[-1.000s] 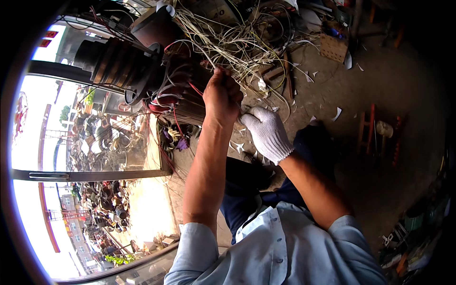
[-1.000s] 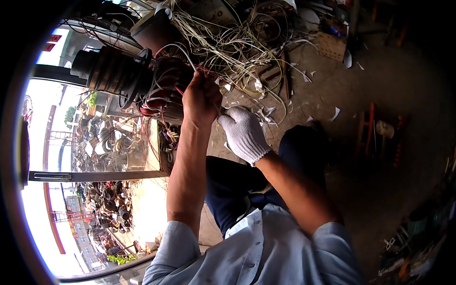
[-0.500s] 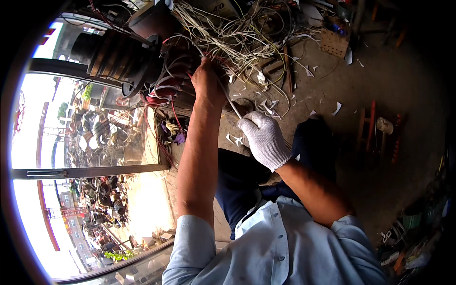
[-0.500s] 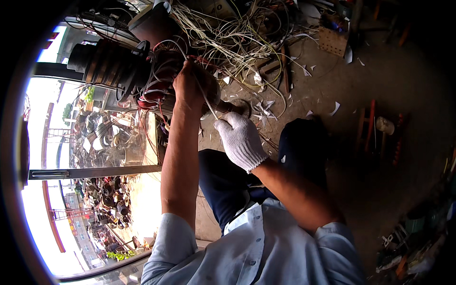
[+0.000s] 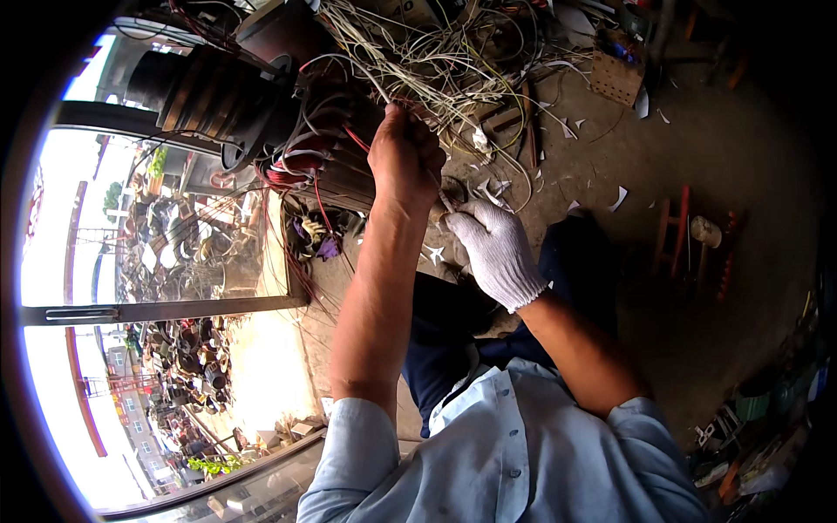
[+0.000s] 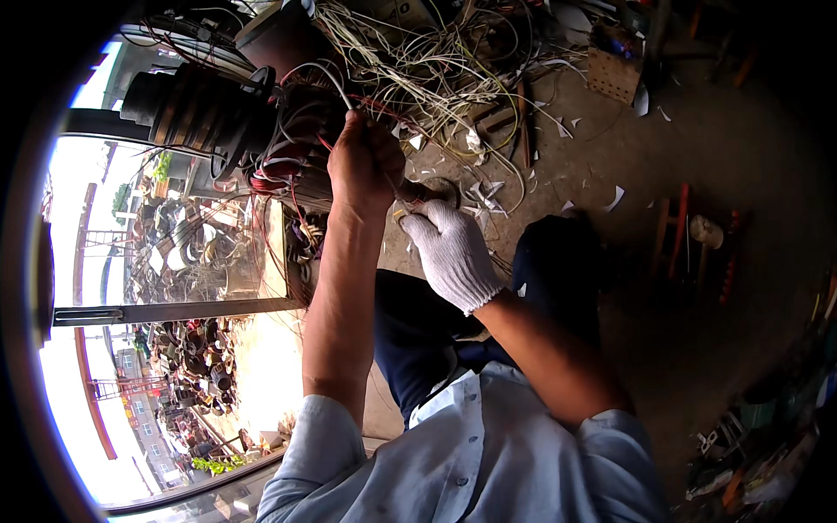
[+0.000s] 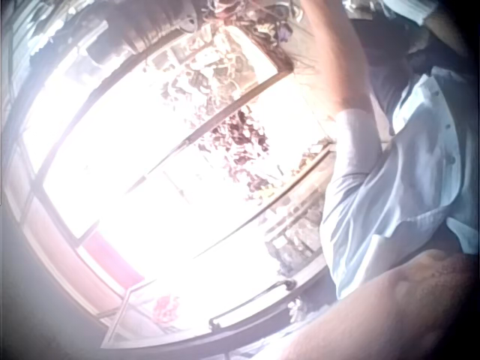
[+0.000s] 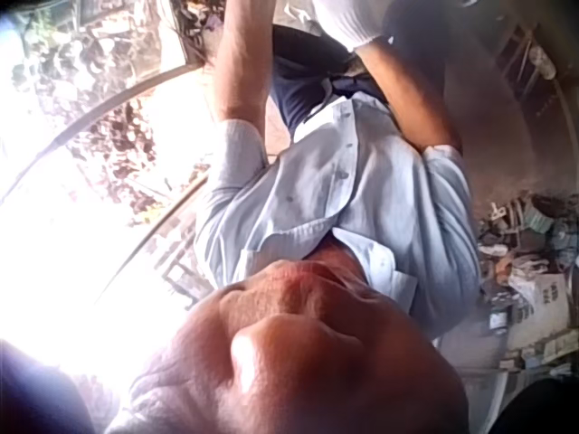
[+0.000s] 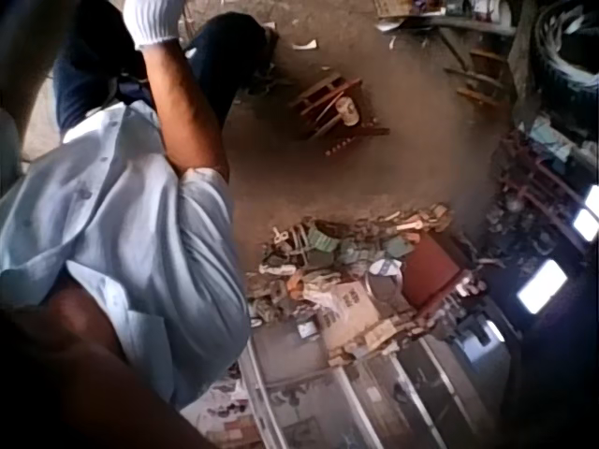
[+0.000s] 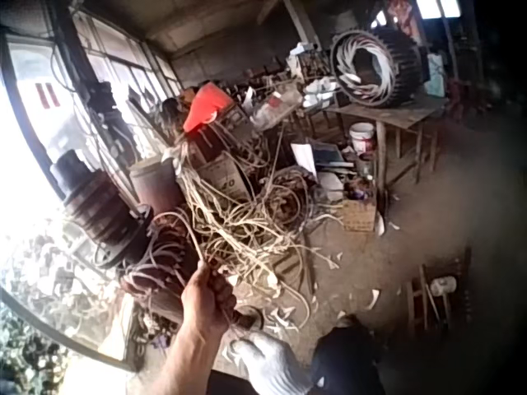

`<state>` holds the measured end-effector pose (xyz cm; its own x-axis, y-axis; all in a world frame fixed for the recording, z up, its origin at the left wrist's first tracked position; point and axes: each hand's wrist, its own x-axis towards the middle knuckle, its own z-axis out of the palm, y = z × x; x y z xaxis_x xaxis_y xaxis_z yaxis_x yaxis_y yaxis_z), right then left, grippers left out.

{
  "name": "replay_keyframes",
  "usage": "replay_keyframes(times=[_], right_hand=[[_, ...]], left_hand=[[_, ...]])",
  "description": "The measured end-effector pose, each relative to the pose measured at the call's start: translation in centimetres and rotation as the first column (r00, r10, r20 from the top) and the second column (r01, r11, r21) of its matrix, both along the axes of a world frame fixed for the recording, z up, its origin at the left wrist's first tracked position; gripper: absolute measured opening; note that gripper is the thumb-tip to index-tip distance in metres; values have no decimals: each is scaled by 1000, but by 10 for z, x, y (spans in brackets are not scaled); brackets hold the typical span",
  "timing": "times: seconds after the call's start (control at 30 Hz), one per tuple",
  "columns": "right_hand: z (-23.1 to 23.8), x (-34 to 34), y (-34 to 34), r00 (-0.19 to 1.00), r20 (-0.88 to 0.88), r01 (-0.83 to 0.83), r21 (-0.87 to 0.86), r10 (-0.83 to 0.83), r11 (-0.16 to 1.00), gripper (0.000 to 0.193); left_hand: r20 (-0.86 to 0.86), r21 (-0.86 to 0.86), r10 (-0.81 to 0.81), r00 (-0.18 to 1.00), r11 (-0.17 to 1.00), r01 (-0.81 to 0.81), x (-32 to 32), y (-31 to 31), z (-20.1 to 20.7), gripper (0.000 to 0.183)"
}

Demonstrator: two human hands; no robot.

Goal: The person winds red wires into the internal slots of an electric motor stator by hand. They slide white insulation sleeves over the wire ends and use scissors to trim the wires.

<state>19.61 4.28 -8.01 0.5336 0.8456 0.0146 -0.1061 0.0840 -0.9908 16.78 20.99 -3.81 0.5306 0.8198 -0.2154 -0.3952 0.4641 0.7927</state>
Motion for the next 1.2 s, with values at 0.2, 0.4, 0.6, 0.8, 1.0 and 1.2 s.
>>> replay_keyframes(times=[0.2, 0.4, 0.6, 0.8, 1.0, 1.2], right_hand=[[-1, 3, 14, 997, 61, 45, 65, -48, 997, 23], [6, 13, 16, 1000, -5, 10, 18, -10, 1000, 20], [1, 19, 19, 993, 46, 105, 26, -106, 994, 20], [8, 1, 12, 994, -101, 38, 23, -36, 999, 19], [-3, 6, 4, 994, -98, -57, -11, 55, 998, 21], [0, 8, 4, 995, -99, -11, 28, 14, 1000, 25]], left_hand=[[-45, 44, 49, 998, 998, -47, 1, -8, 3, 31], [-84, 180, -16, 996, 983, 30, -9, -20, -16, 33], [-66, 199, 38, 997, 980, -24, -16, -54, -28, 21], [-79, 228, 55, 995, 973, -35, 4, 29, -13, 31], [-42, 37, 26, 999, 999, -25, 6, 7, -9, 27], [-61, 84, 26, 998, 996, -20, 11, -6, -5, 25]])
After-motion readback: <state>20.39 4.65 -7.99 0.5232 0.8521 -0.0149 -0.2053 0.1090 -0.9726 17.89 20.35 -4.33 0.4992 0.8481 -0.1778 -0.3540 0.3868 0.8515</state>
